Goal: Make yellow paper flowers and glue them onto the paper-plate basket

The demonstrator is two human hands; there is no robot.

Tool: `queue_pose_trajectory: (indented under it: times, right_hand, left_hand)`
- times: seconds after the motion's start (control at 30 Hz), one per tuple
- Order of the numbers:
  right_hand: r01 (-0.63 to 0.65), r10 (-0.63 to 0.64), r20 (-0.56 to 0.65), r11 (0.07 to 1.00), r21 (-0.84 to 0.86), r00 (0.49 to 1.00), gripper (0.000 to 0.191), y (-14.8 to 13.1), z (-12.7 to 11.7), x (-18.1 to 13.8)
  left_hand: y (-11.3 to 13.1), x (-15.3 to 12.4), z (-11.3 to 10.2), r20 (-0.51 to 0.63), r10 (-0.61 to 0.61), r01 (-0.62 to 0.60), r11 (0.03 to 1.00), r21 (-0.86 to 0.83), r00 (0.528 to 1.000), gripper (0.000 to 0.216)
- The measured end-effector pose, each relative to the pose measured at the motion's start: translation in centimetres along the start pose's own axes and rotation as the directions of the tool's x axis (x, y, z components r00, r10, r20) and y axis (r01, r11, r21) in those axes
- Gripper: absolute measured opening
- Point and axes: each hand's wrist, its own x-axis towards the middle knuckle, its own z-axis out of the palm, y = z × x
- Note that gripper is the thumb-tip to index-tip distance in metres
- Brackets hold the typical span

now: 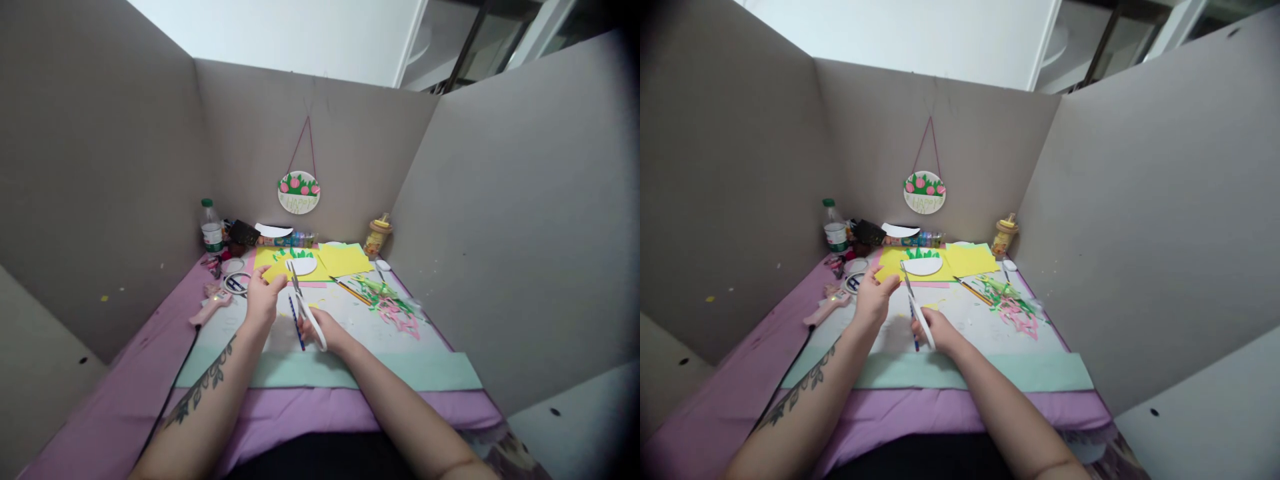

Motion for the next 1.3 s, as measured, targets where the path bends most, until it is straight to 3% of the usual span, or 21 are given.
queue_pose_trajectory:
  times: [0.8, 1.3]
  right_hand:
    - [0.009, -0.009, 0.01, 1.0, 0.013, 1.0, 0.057, -1.8, 1.0, -0.1]
    - [-0.029, 0.029, 0.001, 0.999, 0.033, 1.0, 0.052, -1.5, 1.2, 0.0]
  left_hand:
    - [-0.4, -1.2, 0.7, -0.091, 0.056, -0.052, 0.998, 0.047, 0.994, 0.048]
    - [-0.4, -1.1, 0.7, -0.069, 0.06, -0.058, 0.998, 0.03, 0.996, 0.044]
